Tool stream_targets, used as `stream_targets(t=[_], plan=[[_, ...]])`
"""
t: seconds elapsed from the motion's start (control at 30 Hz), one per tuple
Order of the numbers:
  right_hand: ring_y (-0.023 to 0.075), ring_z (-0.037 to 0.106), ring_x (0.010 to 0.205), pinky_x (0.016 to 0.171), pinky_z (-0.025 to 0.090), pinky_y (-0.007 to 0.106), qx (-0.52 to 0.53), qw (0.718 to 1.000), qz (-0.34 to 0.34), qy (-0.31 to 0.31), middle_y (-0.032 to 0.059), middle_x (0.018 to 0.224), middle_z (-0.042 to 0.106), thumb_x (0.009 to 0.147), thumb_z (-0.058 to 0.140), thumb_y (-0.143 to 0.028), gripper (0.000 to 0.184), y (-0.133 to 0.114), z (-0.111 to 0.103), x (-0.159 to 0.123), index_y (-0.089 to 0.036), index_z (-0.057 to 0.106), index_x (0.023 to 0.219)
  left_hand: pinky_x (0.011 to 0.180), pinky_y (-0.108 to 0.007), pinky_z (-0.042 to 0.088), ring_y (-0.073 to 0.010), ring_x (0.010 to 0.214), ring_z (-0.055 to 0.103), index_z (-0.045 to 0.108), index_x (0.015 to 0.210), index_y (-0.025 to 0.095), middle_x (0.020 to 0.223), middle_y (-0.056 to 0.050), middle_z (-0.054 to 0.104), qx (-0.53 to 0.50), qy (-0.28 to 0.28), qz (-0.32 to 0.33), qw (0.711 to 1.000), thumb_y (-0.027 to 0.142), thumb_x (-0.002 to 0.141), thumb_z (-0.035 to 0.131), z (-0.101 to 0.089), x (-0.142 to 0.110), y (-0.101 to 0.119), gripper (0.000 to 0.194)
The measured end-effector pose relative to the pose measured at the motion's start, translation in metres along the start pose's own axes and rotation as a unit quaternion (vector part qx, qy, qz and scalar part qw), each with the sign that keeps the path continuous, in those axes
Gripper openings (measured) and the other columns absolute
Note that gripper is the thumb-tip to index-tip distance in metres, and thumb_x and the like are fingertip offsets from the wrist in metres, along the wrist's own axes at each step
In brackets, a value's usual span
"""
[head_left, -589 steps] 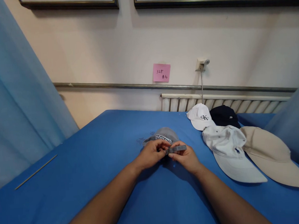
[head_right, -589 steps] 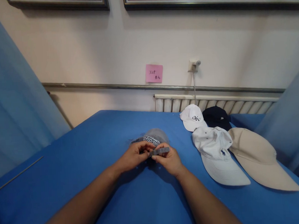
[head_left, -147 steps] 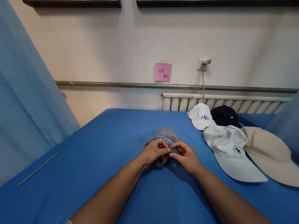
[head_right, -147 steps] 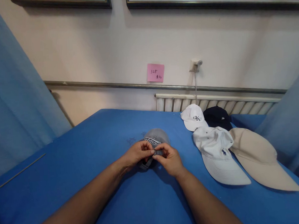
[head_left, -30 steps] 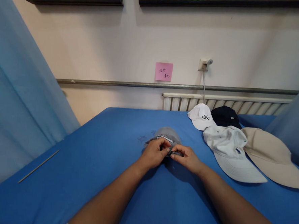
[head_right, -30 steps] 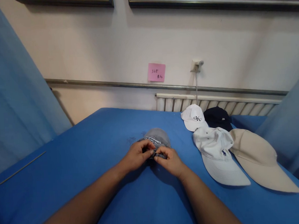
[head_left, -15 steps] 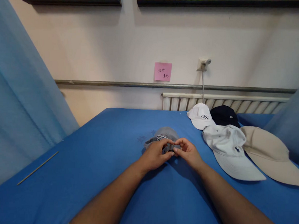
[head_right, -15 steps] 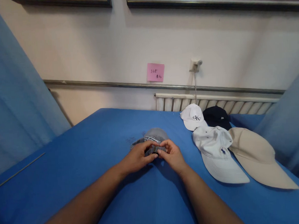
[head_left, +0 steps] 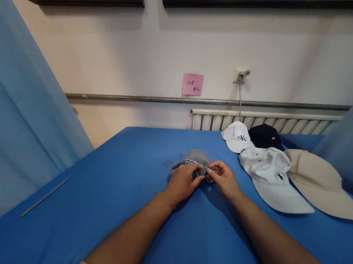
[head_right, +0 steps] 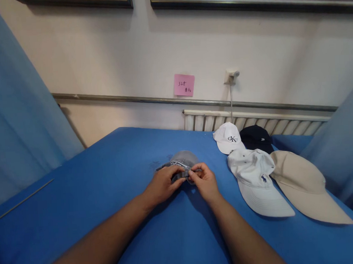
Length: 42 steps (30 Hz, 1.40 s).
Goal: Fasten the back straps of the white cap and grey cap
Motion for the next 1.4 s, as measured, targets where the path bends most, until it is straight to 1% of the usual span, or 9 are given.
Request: stream_targets(t=[0.3, 0.73, 0.9, 1.03, 1.13, 1.2, 1.27, 1.33, 1.4], plan=[[0.0134, 0.059, 0.062, 0.057, 0.051, 0.028, 0.026, 0.999, 0.012, 0.019, -0.0002, 0.075, 0.064, 0.058, 0.084, -0.046, 0.046, 0.0014, -0.0015, 0.0020, -0.021, 0.060, 0.088, 0.080, -0.031, 0.045, -0.0211, 0.094, 0.063, 0.063, 0.103, 0.021, 0.103, -0.005, 0.070, -0.015, 0.002, -0.003, 1.000, 0.027, 0.084, 0.061, 0.0019, -0.0006, -0.0007, 0.020], [0.0121, 0.053, 0.057, 0.057, 0.047, 0.027, 0.003, 1.000, 0.006, -0.028, -0.0030, 0.066, 0.056, 0.064, 0.078, -0.038, 0.031, -0.0066, 0.0019, -0.0009, -0.021, 0.058, 0.081, 0.073, -0.029, 0.044, -0.0206, 0.087, 0.063, 0.064, 0.100, 0.022, 0.096, -0.004, 0.070, 0.010, 0.009, -0.024, 1.000, 0.030, 0.083, 0.060, -0.0005, -0.0018, 0.0006, 0.019], [0.0107, 0.052, 0.059, 0.056, 0.043, 0.024, 0.026, 1.000, 0.009, -0.006, -0.0034, 0.070, 0.057, 0.062, 0.077, -0.032, 0.030, -0.0022, -0.0003, 0.0005, -0.021, 0.058, 0.082, 0.077, -0.031, 0.045, -0.0210, 0.090, 0.063, 0.064, 0.100, 0.021, 0.099, -0.004, 0.070, 0.000, -0.008, -0.004, 1.000, 0.028, 0.084, 0.059, 0.0003, -0.0019, 0.0022, 0.018], [0.0107, 0.052, 0.058, 0.055, 0.042, 0.024, 0.022, 1.000, 0.008, 0.001, -0.0036, 0.070, 0.057, 0.061, 0.075, -0.030, 0.028, 0.0004, -0.0021, 0.0017, -0.021, 0.058, 0.082, 0.078, -0.031, 0.045, -0.0216, 0.092, 0.063, 0.064, 0.099, 0.021, 0.100, -0.005, 0.069, -0.004, -0.012, -0.005, 1.000, 0.027, 0.084, 0.059, 0.0014, -0.0025, 0.0031, 0.017], [0.0099, 0.050, 0.056, 0.054, 0.042, 0.024, -0.009, 1.000, 0.008, -0.009, -0.0024, 0.074, 0.060, 0.063, 0.074, -0.032, 0.028, -0.0016, -0.0023, 0.0010, -0.021, 0.060, 0.084, 0.079, -0.031, 0.045, -0.0216, 0.092, 0.063, 0.063, 0.101, 0.021, 0.101, -0.005, 0.070, -0.014, -0.016, -0.008, 1.000, 0.027, 0.084, 0.059, 0.0028, -0.0027, 0.0025, 0.018], [0.0097, 0.050, 0.054, 0.054, 0.041, 0.025, -0.038, 0.999, 0.011, -0.025, -0.0012, 0.076, 0.062, 0.069, 0.072, -0.036, 0.028, -0.0037, -0.0016, -0.0005, -0.020, 0.062, 0.090, 0.081, -0.031, 0.046, -0.0214, 0.094, 0.063, 0.063, 0.101, 0.021, 0.103, -0.005, 0.070, -0.022, -0.020, -0.002, 1.000, 0.025, 0.084, 0.060, 0.0042, -0.0027, 0.0023, 0.018], [0.0106, 0.050, 0.053, 0.053, 0.041, 0.026, -0.065, 0.997, 0.015, -0.048, -0.0017, 0.069, 0.061, 0.075, 0.068, -0.042, 0.031, -0.0050, 0.0000, -0.0024, -0.019, 0.064, 0.095, 0.082, -0.032, 0.046, -0.0214, 0.096, 0.063, 0.063, 0.101, 0.021, 0.104, -0.005, 0.069, -0.027, -0.022, 0.008, 0.999, 0.024, 0.084, 0.059, 0.0058, -0.0026, 0.0023, 0.017], [0.0110, 0.049, 0.052, 0.052, 0.040, 0.025, -0.078, 0.994, 0.019, -0.068, -0.0033, 0.062, 0.057, 0.075, 0.069, -0.045, 0.032, -0.0050, 0.0019, -0.0038, -0.019, 0.065, 0.093, 0.083, -0.032, 0.046, -0.0216, 0.097, 0.063, 0.062, 0.103, 0.020, 0.104, -0.006, 0.069, -0.032, -0.024, 0.014, 0.999, 0.024, 0.084, 0.059, 0.0073, -0.0027, 0.0021, 0.019], [0.0101, 0.048, 0.051, 0.050, 0.039, 0.025, -0.075, 0.994, 0.024, -0.076, -0.0036, 0.062, 0.057, 0.071, 0.073, -0.046, 0.032, -0.0040, 0.0031, -0.0041, -0.019, 0.063, 0.085, 0.083, -0.032, 0.046, -0.0214, 0.097, 0.063, 0.061, 0.107, 0.020, 0.105, -0.006, 0.069, -0.039, -0.024, 0.014, 0.999, 0.023, 0.084, 0.059, 0.0086, -0.0027, 0.0012, 0.023]])
Point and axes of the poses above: each hand's wrist, its own x-axis towards the middle knuckle, its own z-axis out of the palm, y = z × x, the point moved 3 cm from there along x, towards the middle knuckle
